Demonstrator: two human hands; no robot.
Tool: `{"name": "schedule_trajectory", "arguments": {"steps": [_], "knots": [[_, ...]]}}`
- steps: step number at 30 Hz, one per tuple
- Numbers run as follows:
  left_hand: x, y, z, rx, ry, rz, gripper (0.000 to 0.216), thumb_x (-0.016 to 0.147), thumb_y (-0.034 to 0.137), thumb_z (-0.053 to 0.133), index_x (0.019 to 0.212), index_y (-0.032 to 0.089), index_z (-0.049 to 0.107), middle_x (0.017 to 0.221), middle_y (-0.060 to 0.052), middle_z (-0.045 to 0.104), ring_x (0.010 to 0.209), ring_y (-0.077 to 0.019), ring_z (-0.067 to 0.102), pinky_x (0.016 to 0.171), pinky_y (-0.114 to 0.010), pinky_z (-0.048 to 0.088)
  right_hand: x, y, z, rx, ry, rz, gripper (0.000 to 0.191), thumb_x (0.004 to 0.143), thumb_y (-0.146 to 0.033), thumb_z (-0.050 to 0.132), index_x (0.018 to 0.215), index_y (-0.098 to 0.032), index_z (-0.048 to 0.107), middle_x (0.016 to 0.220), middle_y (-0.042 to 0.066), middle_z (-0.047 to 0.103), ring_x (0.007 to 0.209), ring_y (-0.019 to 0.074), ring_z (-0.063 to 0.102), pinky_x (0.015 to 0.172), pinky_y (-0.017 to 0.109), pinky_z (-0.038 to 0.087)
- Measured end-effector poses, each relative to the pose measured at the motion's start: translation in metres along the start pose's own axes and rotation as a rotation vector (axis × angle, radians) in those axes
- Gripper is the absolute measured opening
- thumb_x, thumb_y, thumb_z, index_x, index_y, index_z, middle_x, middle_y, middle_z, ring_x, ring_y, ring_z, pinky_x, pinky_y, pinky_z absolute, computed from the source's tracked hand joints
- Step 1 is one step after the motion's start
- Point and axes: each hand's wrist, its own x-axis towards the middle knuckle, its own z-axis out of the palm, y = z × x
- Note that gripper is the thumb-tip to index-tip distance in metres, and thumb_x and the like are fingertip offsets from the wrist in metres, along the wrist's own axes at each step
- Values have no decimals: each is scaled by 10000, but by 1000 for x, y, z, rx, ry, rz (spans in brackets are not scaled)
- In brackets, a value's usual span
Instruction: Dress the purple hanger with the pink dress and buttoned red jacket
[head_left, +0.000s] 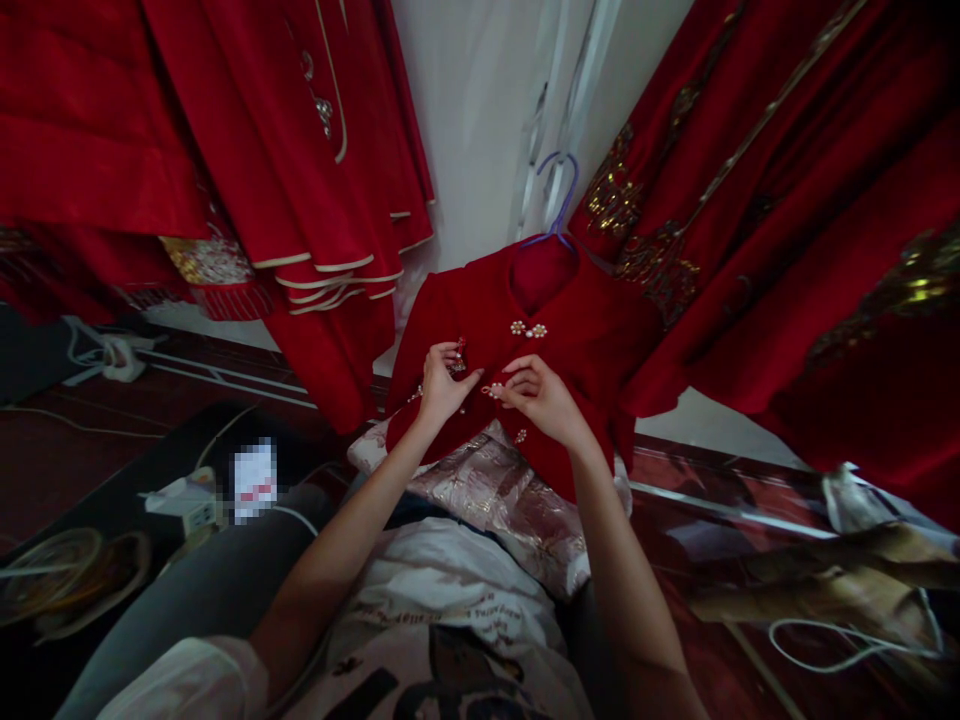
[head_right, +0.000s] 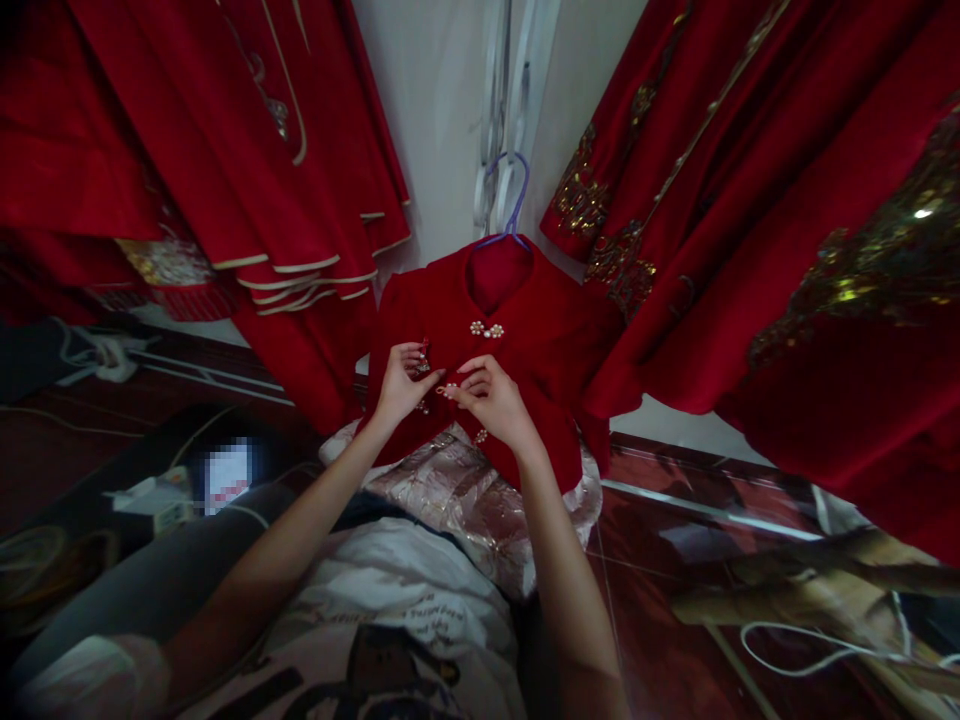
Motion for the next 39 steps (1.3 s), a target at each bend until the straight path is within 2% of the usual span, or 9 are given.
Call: {"name": "schedule_trajectory", "arguments": {"steps": [3,9,15,23,28,31,35,37,39], "knots": [[5,-11,3,-199,-41,-100,460,645,242,760,1009,185,485,860,-6,574,780,-121,585,763,-276,493,2,-1,4,29,34,-46,353,699,-352,734,946,-225,516,749,-19,597,700,138,621,687,301,566],[13,-6,1,-359,-78,-198,303,641,149,701,914,155,569,859,-32,657,784,-120,640,818,-296,521,30,19,26,-71,235,-168,288,759,-328,655,991,-228,516,805,-1,599,717,134,622,690,275,546],[16,-4,-4,-368,-109,-190,222,683,194,690,896,143,656,961,-73,722,854,-151,681,896,-342,529,58,27,42,-198,294,-205,261,773,-310,614,1005,-217,537,808,13,602,704,136,609,624,253,530],[21,-5,-7,-246,-115,-140,200,719,238,682,887,135,715,896,-72,742,767,-152,692,828,-325,557,58,26,47,-275,323,-259,237,803,-278,581,1024,-206,538,819,25,587,713,140,598,638,261,533],[29,-4,-15,-191,-206,-78,164,713,238,683,846,147,715,858,-58,741,742,-149,689,796,-310,557,61,24,48,-297,344,-277,224,812,-272,578,1021,-198,550,825,35,597,711,144,602,618,258,539],[29,-5,-21,-195,-283,-53,190,723,224,681,898,150,690,869,-60,729,771,-142,684,792,-295,548,54,27,42,-277,296,-269,206,840,-291,554,1027,-205,568,876,47,644,761,151,638,664,271,556],[13,-6,-33,-183,-324,-49,351,740,181,666,1087,166,618,947,-60,694,821,-125,664,771,-261,532,29,35,18,-203,114,-183,190,870,-329,533,993,-213,620,965,49,698,871,163,682,730,280,566],[-2,-5,-42,-119,-351,-31,281,778,189,631,1057,167,623,926,-50,677,802,-120,649,756,-255,525,16,36,-1,-262,76,-130,184,868,-321,543,963,-201,645,944,51,712,842,159,688,739,276,559],[-17,-3,-51,-21,-441,-14,206,820,205,586,1017,178,639,874,-34,662,772,-122,632,730,-254,520,6,33,-20,-342,7,-106,182,865,-300,553,977,-199,655,930,50,718,824,152,688,759,271,548]]}}
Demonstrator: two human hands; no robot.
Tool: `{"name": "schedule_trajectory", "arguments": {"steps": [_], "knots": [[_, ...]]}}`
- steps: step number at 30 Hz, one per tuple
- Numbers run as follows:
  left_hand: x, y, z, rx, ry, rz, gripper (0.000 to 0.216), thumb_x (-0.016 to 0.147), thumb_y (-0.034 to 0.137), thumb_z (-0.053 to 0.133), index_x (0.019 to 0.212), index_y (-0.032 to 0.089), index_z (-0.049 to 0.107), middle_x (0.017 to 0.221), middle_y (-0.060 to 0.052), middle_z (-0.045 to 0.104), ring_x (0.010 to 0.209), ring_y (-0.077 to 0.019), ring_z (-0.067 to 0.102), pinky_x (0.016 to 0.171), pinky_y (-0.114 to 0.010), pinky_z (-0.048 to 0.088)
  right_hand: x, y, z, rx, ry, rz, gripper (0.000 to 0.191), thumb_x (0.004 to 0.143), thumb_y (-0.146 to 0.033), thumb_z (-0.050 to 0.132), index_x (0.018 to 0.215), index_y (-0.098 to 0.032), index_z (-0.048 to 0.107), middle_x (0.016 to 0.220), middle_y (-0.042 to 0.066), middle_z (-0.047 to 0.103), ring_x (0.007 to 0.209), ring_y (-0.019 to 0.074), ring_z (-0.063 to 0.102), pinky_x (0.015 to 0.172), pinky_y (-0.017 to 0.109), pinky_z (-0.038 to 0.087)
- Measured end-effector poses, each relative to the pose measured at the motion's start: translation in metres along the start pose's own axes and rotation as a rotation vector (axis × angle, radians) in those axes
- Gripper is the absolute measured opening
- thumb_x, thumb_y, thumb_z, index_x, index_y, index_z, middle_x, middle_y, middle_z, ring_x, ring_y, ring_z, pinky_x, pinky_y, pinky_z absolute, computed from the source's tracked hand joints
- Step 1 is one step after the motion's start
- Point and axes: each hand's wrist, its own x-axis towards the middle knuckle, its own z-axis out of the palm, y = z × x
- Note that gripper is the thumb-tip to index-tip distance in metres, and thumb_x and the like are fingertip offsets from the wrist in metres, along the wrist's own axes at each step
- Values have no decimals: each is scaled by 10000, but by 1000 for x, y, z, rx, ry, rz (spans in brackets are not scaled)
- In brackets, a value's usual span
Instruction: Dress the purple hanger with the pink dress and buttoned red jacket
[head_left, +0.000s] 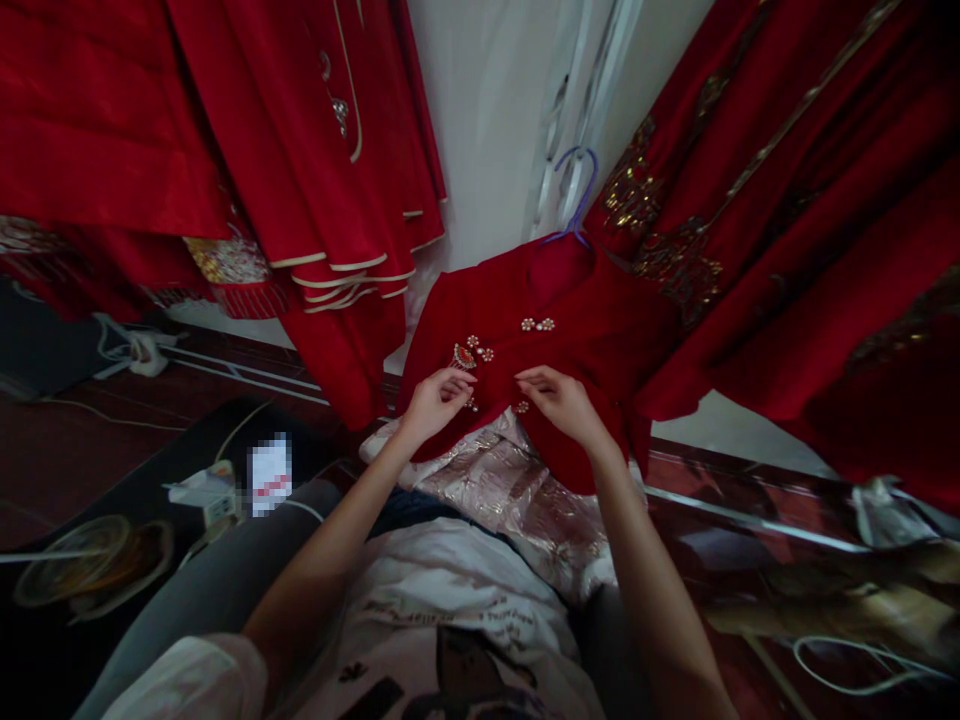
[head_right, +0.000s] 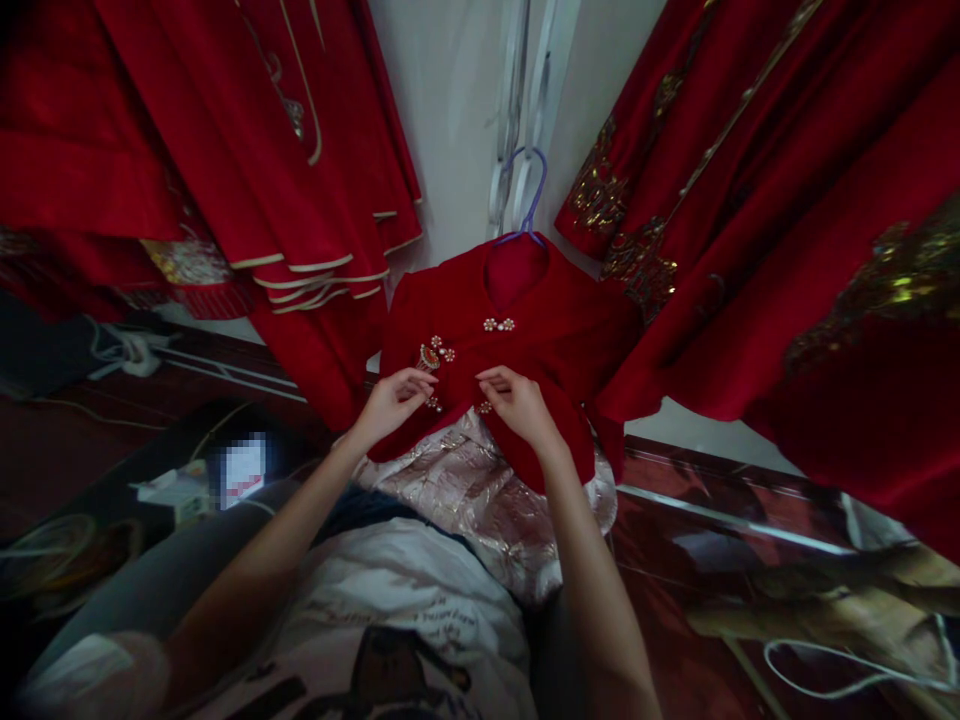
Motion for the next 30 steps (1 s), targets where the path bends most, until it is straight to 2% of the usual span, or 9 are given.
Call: {"name": "schedule_trajectory", "arguments": {"steps": [2,5,7,10,15,20,23,26,30], "knots": [[-15,2,0,176,-83,32,221,834,203,568,1041,213,646,870,-25,631,781,-136,607,719,-267,512,-6,2,-16,-76,-90,50,177,849,-274,573,988,-198,653,888,51,721,774,149,686,709,256,540],[-25,2,2,541,-66,163,304,800,160,591,1081,266,644,954,-45,545,918,-193,538,762,-309,494,-10,6,-27,-191,-209,175,158,789,-225,638,943,-190,643,798,49,710,693,150,672,632,242,523],[-23,-2,4,706,-45,234,297,798,155,594,1068,269,641,982,-57,496,972,-217,488,768,-318,481,-11,12,-22,-232,-244,206,193,744,-219,685,924,-184,625,788,50,699,691,152,665,630,242,518],[-16,-8,6,787,-74,322,178,860,215,547,1009,248,638,951,-59,485,933,-209,471,752,-313,466,-8,20,-4,-265,-196,155,270,698,-253,729,909,-178,578,798,47,685,703,150,647,625,238,500],[-16,-10,11,672,-45,368,114,885,248,521,920,208,621,914,-50,550,895,-181,518,802,-310,457,-3,26,19,-222,-212,101,232,660,-215,704,799,-191,520,678,-10,631,622,125,598,591,225,458],[-27,-4,19,337,85,118,71,797,184,580,867,194,588,698,33,583,630,-94,565,627,-206,461,-7,3,-1,69,-363,75,242,646,-208,701,781,-195,502,707,-35,606,639,101,577,607,212,456],[-31,2,22,200,147,-22,107,732,151,606,832,185,590,672,40,624,593,-87,603,605,-194,480,-11,-22,-9,256,-443,59,253,669,-209,701,798,-198,484,713,-43,596,634,89,579,613,206,460],[-31,6,25,167,159,-118,125,697,142,625,813,185,613,673,30,663,603,-105,643,615,-209,502,-10,-33,6,278,-365,22,260,691,-242,709,803,-200,478,726,-29,617,648,99,598,623,215,475],[-29,0,28,99,162,-160,110,707,179,645,817,180,633,701,4,693,635,-128,674,625,-230,528,-3,-20,44,100,-112,10,258,706,-312,721,797,-195,510,719,0,644,673,133,633,633,242,500]]}}
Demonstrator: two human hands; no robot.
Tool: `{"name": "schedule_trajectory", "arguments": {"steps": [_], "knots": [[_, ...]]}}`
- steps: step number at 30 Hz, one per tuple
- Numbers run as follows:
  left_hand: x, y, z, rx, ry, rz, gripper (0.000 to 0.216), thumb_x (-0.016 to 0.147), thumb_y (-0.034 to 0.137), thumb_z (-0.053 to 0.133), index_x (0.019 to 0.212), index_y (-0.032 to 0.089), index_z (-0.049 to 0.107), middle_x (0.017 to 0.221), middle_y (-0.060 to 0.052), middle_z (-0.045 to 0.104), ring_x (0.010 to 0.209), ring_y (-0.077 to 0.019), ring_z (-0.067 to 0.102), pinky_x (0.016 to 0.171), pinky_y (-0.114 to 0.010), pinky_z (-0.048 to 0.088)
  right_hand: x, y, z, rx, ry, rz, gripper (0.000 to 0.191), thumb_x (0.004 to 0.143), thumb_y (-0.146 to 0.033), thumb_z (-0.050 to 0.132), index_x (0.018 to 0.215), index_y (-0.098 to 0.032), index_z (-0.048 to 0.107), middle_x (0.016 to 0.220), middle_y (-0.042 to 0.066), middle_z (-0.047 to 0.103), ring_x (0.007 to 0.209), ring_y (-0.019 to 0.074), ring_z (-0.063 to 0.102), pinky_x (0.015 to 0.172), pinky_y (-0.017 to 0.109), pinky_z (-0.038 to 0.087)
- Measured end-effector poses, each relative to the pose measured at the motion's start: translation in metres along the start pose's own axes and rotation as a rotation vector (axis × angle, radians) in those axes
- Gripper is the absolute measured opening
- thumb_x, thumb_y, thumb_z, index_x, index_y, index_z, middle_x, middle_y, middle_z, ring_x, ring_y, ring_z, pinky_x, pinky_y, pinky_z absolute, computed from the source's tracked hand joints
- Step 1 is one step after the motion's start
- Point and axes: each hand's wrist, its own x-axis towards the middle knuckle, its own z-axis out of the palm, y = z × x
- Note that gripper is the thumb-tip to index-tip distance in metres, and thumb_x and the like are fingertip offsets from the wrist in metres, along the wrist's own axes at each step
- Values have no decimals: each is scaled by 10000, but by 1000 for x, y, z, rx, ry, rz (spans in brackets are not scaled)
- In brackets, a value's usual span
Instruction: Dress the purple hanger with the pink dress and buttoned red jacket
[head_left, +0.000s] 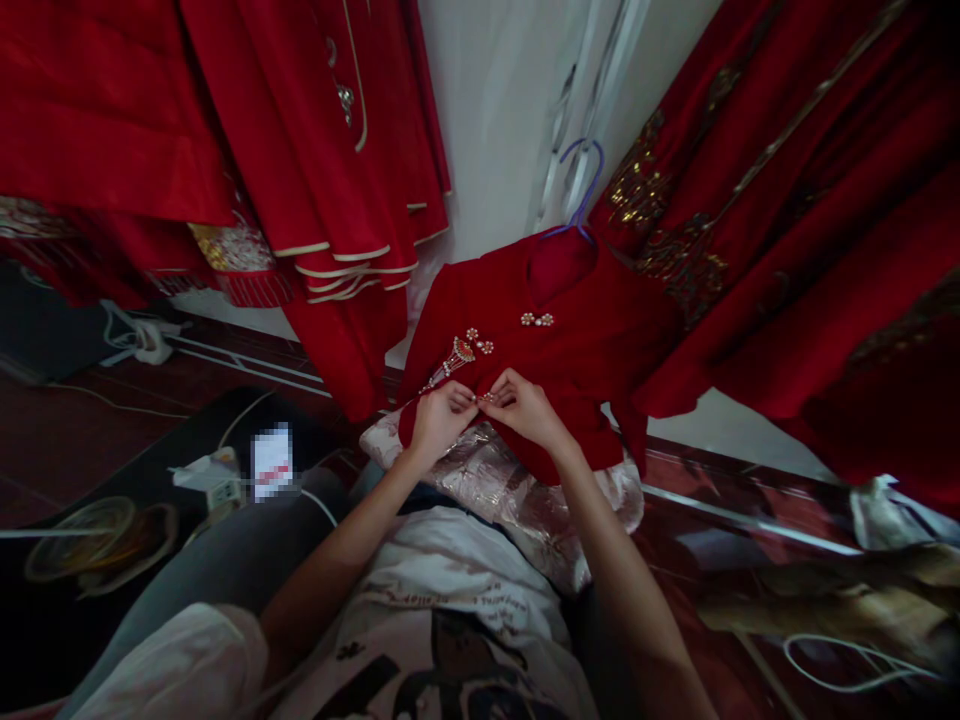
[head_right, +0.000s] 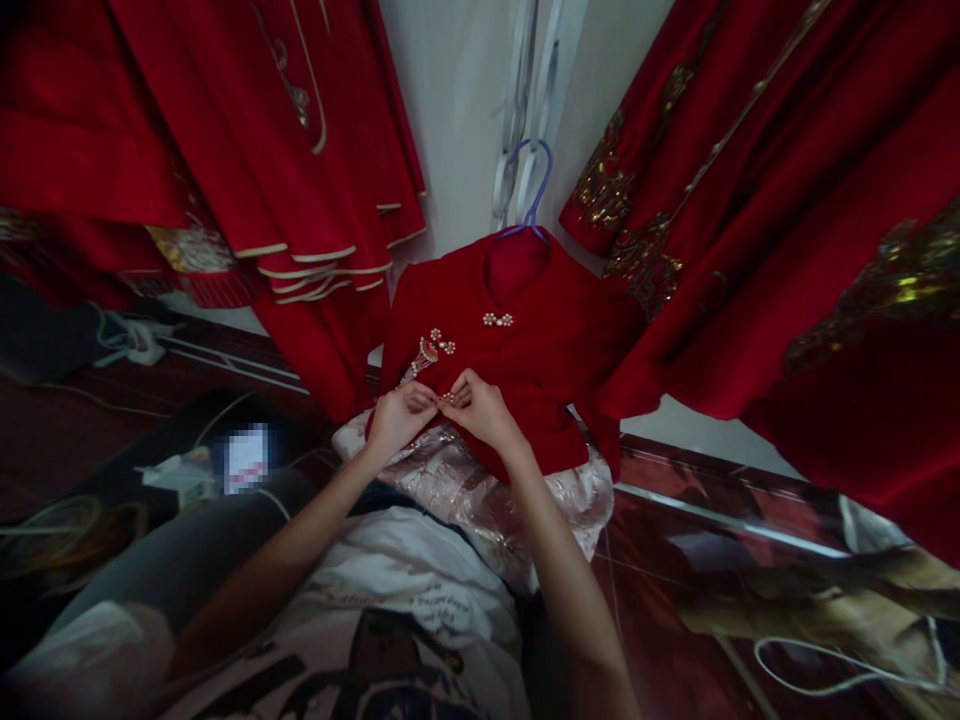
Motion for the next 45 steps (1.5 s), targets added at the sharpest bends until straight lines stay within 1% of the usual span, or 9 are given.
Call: {"name": "schedule_trajectory", "arguments": {"steps": [2,5,12,24,29,35,38,43,45], "knots": [[2,-5,2,-66,-2,-18,111,714,195,652,822,172,639,721,-12,701,645,-133,679,625,-236,540,5,11,10,-48,65,32,255,717,-346,721,797,-190,536,738,20,666,687,147,649,643,256,514],[4,-12,4,-166,-10,-30,127,709,201,674,826,156,655,769,-35,715,677,-136,684,662,-247,554,7,20,11,-43,31,59,196,753,-331,690,800,-183,570,767,38,691,704,150,665,667,265,526],[7,-16,7,-328,-16,-61,183,685,219,714,836,121,681,859,-88,740,785,-170,712,789,-305,576,7,15,12,-90,93,55,105,765,-231,657,767,-183,564,731,21,682,670,131,656,650,238,514],[8,-14,7,-328,-40,-57,160,685,235,725,802,132,690,849,-83,753,782,-180,722,780,-317,588,6,17,11,-149,65,9,56,805,-228,617,805,-189,577,785,25,695,728,134,671,692,239,518],[11,-14,-4,-164,-129,56,121,729,230,675,826,157,682,792,-41,739,690,-144,695,670,-258,558,5,11,6,-186,35,27,28,801,-189,618,817,-175,600,778,40,698,718,141,666,672,239,510],[15,-5,-28,101,101,143,136,807,255,609,905,206,690,854,-8,696,626,-91,596,592,-200,479,-6,-12,-34,-245,23,34,80,819,-226,619,872,-183,660,841,48,721,736,145,670,677,247,515],[12,1,-32,141,51,217,124,815,300,628,873,213,695,873,-11,651,633,-90,561,575,-200,460,-9,-17,-45,-236,32,49,117,825,-270,624,897,-187,665,834,47,719,710,143,666,662,251,517],[5,4,-21,339,-63,340,199,828,370,643,985,260,695,884,-22,567,810,-151,561,712,-265,474,-9,-7,-33,-224,-140,78,189,816,-270,641,981,-180,659,848,66,719,731,157,671,663,260,516],[4,3,-16,413,-73,378,193,846,374,624,991,265,687,856,-22,539,847,-170,545,747,-288,468,-8,0,-24,-267,-142,89,222,805,-265,654,1007,-173,645,822,71,714,727,165,670,651,260,510]]}}
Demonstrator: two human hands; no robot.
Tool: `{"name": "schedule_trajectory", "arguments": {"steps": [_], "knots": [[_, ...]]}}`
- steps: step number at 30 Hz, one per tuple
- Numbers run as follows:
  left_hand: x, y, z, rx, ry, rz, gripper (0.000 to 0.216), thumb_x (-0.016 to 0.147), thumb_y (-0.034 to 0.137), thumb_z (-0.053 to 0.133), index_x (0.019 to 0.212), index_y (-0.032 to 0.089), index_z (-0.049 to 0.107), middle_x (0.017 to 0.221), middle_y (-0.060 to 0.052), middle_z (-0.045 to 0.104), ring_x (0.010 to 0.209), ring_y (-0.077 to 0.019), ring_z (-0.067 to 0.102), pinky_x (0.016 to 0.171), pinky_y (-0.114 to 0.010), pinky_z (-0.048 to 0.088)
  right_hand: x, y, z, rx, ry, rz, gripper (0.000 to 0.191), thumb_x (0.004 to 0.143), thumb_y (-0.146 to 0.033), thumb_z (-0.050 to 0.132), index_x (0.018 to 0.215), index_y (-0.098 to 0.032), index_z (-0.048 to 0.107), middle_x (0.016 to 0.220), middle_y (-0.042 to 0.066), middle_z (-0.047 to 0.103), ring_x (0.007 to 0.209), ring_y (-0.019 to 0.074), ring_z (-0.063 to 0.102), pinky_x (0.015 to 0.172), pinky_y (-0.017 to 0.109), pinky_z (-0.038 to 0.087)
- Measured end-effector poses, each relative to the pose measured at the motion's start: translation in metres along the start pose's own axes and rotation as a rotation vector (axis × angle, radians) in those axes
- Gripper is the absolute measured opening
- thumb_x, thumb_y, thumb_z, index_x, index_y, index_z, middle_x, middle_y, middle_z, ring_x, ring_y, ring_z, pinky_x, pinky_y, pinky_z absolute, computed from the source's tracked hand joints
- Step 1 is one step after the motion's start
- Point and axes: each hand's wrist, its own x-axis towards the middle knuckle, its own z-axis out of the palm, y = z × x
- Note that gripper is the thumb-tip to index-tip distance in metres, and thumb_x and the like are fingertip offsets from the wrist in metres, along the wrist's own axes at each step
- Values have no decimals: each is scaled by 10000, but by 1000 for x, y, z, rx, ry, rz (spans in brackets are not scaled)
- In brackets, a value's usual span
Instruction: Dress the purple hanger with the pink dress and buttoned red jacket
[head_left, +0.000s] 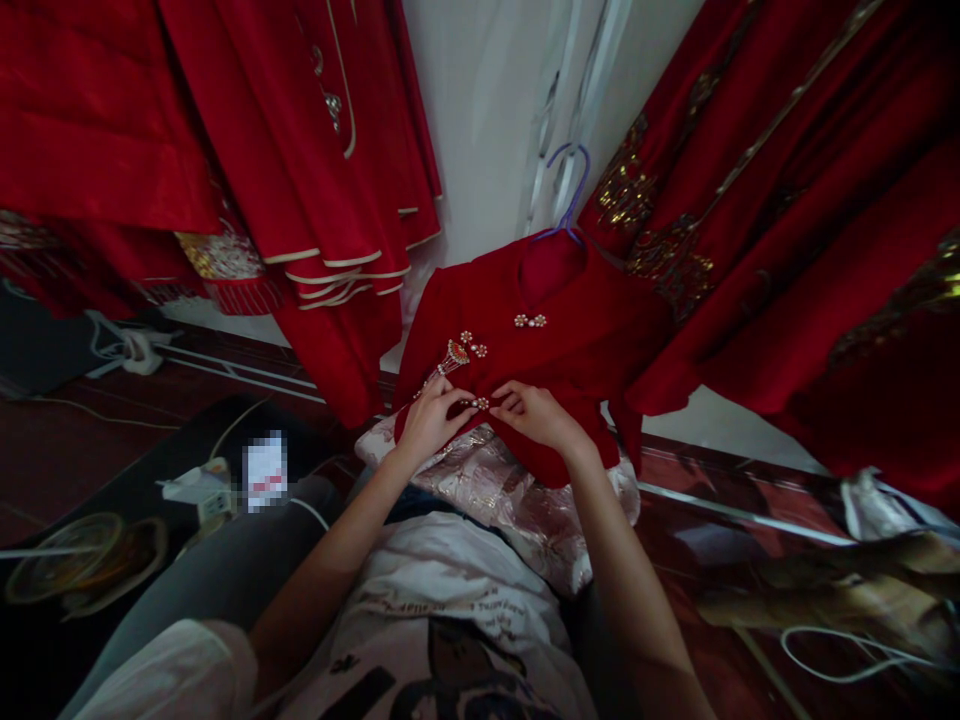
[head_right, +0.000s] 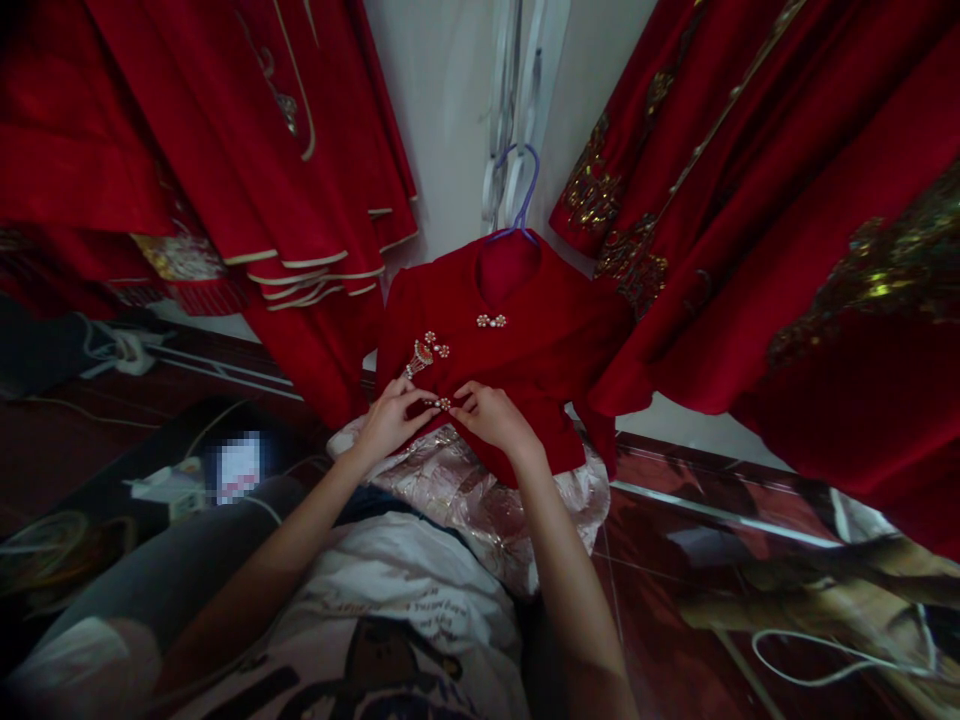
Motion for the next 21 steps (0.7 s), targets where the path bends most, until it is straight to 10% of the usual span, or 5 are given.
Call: {"name": "schedule_trajectory", "arguments": {"steps": [21], "knots": [[1,3,16,-137,27,-9,128,915,277,515,912,211,625,858,-21,635,789,-147,615,778,-272,499,17,17,26,111,130,12,137,742,-268,693,773,-177,596,738,38,690,667,143,657,623,242,521]]}}
